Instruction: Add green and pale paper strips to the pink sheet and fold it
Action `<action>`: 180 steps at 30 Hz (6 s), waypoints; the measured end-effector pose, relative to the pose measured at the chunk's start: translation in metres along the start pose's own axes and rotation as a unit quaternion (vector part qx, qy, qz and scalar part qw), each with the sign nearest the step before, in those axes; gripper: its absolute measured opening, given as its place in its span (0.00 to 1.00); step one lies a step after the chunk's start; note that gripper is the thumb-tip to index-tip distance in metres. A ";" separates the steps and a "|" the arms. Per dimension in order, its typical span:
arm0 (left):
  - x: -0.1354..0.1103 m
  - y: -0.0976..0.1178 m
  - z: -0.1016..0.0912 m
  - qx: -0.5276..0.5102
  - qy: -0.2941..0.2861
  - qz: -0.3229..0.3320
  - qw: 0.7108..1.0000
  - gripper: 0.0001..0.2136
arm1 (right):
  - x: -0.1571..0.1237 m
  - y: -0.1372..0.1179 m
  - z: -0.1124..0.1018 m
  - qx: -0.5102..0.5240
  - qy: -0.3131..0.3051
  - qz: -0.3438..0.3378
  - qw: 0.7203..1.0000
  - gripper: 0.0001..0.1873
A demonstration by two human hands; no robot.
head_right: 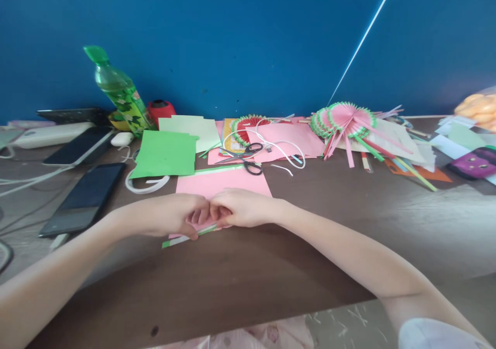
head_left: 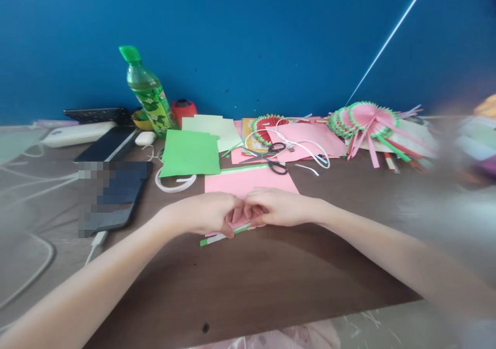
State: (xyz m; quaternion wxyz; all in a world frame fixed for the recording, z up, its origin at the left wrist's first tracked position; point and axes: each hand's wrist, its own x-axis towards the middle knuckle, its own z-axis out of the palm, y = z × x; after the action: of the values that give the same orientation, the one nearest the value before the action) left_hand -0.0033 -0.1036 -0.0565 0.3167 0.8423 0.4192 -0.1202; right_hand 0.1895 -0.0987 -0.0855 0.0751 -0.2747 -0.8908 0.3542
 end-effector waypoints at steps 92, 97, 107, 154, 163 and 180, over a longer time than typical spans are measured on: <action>0.025 -0.005 0.036 0.038 0.426 0.086 0.900 0.08 | -0.002 0.017 0.016 0.053 0.246 -0.025 0.967 0.06; 0.027 -0.009 0.034 -0.008 0.401 0.098 0.911 0.08 | -0.004 0.018 0.017 0.031 0.249 -0.051 0.967 0.06; 0.024 -0.006 0.033 -0.017 0.389 0.106 0.915 0.07 | -0.004 0.017 0.019 0.003 0.252 -0.070 0.965 0.05; -0.003 -0.061 -0.031 0.255 0.462 -0.155 0.835 0.17 | 0.004 0.027 0.023 0.011 0.369 -0.015 0.929 0.11; 0.023 -0.004 0.008 -0.078 0.293 0.078 0.950 0.09 | 0.001 0.023 0.021 -0.062 0.325 -0.079 0.940 0.10; 0.024 -0.001 0.014 -0.266 0.320 0.034 0.909 0.05 | -0.001 0.021 0.021 -0.206 0.463 -0.035 0.861 0.04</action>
State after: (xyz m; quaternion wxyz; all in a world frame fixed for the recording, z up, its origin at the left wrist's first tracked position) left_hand 0.0118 -0.0970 -0.0783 0.3816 0.7341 0.4857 0.2821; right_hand 0.1925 -0.0991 -0.1155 0.4333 -0.3848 -0.8149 -0.0080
